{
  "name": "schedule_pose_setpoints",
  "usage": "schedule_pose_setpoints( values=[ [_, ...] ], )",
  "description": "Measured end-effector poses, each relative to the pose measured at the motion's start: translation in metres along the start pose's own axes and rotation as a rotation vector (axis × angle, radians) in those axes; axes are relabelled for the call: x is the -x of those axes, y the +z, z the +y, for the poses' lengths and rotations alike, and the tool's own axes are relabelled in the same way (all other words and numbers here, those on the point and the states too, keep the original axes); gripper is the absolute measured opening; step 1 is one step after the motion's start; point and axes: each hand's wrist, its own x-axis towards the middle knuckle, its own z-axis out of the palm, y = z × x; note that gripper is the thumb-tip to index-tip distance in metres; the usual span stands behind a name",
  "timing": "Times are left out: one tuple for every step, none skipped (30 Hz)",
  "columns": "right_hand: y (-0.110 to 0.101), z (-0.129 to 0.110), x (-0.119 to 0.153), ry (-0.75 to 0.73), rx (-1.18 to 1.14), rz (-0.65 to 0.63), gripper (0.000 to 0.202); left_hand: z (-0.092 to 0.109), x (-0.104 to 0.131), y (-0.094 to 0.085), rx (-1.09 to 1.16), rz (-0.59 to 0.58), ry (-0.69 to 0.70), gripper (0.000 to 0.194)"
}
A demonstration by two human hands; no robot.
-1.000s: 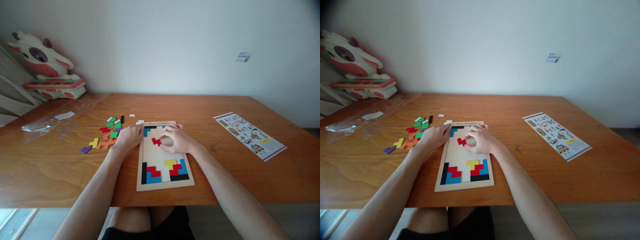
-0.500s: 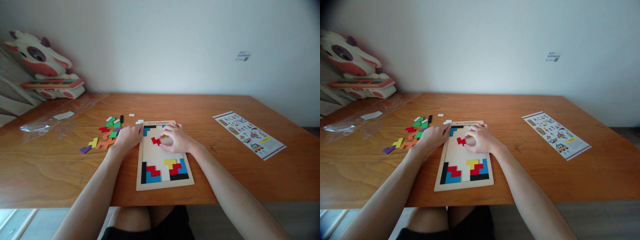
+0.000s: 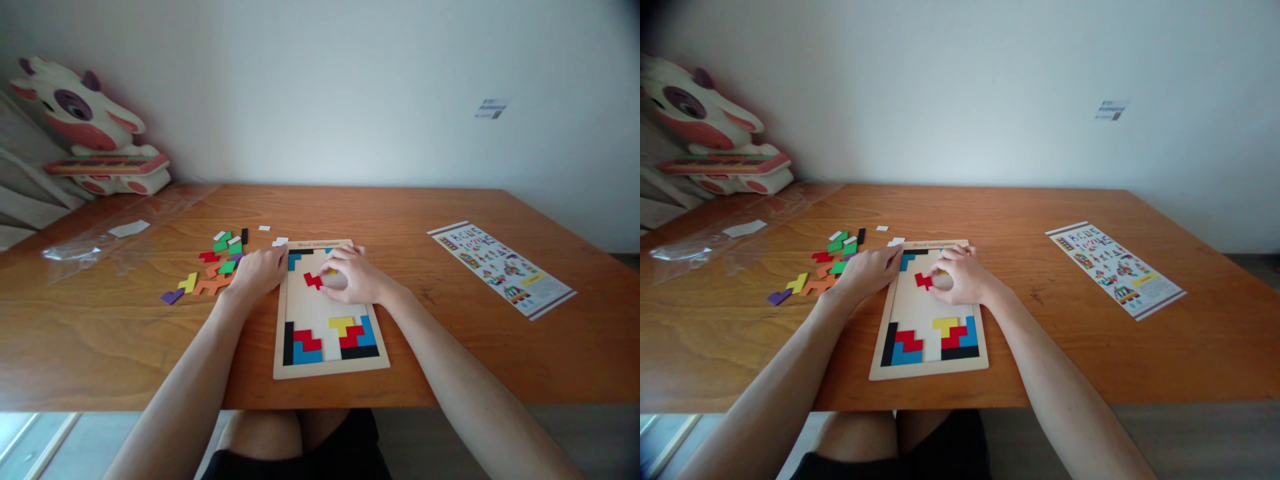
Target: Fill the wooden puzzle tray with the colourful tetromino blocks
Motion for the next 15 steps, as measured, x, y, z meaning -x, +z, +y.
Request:
schedule_pose_setpoints(
  values=[
    [-0.0004,-0.0005,0.0000,0.003,0.003,-0.004,0.020,0.0000,0.0000,0.0000,0.001,0.000,0.000,0.045],
    [-0.0007,-0.0010,0.0000,0.004,0.007,-0.009,0.019,0.0000,-0.0001,0.0000,0.002,0.000,0.000,0.045],
    [-0.0009,-0.0013,0.0000,0.005,0.009,-0.012,0.019,0.0001,-0.0001,-0.0001,0.002,0.001,0.002,0.045],
    [-0.0009,-0.0014,0.0000,0.005,0.009,-0.012,0.020,0.0001,-0.0001,-0.0002,0.002,0.001,0.005,0.045],
    [-0.0008,-0.0013,0.0000,0.005,0.006,-0.012,0.020,0.0000,-0.0002,-0.0003,0.001,-0.001,0.006,0.044],
    [-0.0005,-0.0011,-0.0001,0.004,0.003,-0.009,0.020,0.0000,-0.0002,-0.0003,-0.001,-0.005,0.007,0.044],
    [-0.0002,-0.0008,-0.0001,0.004,-0.001,-0.007,0.020,-0.0001,-0.0004,-0.0003,-0.004,-0.008,0.006,0.043],
    [0.0002,-0.0004,-0.0001,0.002,-0.004,-0.007,0.020,-0.0002,-0.0005,-0.0002,-0.007,-0.010,0.005,0.043],
    [0.0005,0.0000,-0.0001,0.001,-0.006,-0.007,0.020,-0.0003,-0.0007,0.0001,-0.010,-0.010,0.006,0.042],
    [0.0009,0.0004,-0.0001,0.001,-0.007,-0.007,0.020,-0.0005,-0.0010,0.0005,-0.012,-0.009,0.008,0.043],
    [0.0011,0.0007,-0.0001,0.000,-0.006,-0.007,0.020,-0.0008,-0.0012,0.0011,-0.013,-0.006,0.010,0.043],
    [0.0013,0.0008,-0.0001,-0.001,-0.005,-0.006,0.020,-0.0010,-0.0014,0.0017,-0.015,-0.003,0.012,0.043],
    [0.0015,0.0009,-0.0001,0.000,-0.004,-0.005,0.020,-0.0013,-0.0016,0.0023,-0.017,0.000,0.015,0.044],
    [0.0015,0.0009,-0.0002,0.001,-0.002,-0.005,0.021,-0.0015,-0.0017,0.0029,-0.020,0.001,0.016,0.044],
    [0.0015,0.0008,-0.0002,0.003,0.000,-0.008,0.021,-0.0017,-0.0018,0.0033,-0.023,0.001,0.015,0.044]
  ],
)
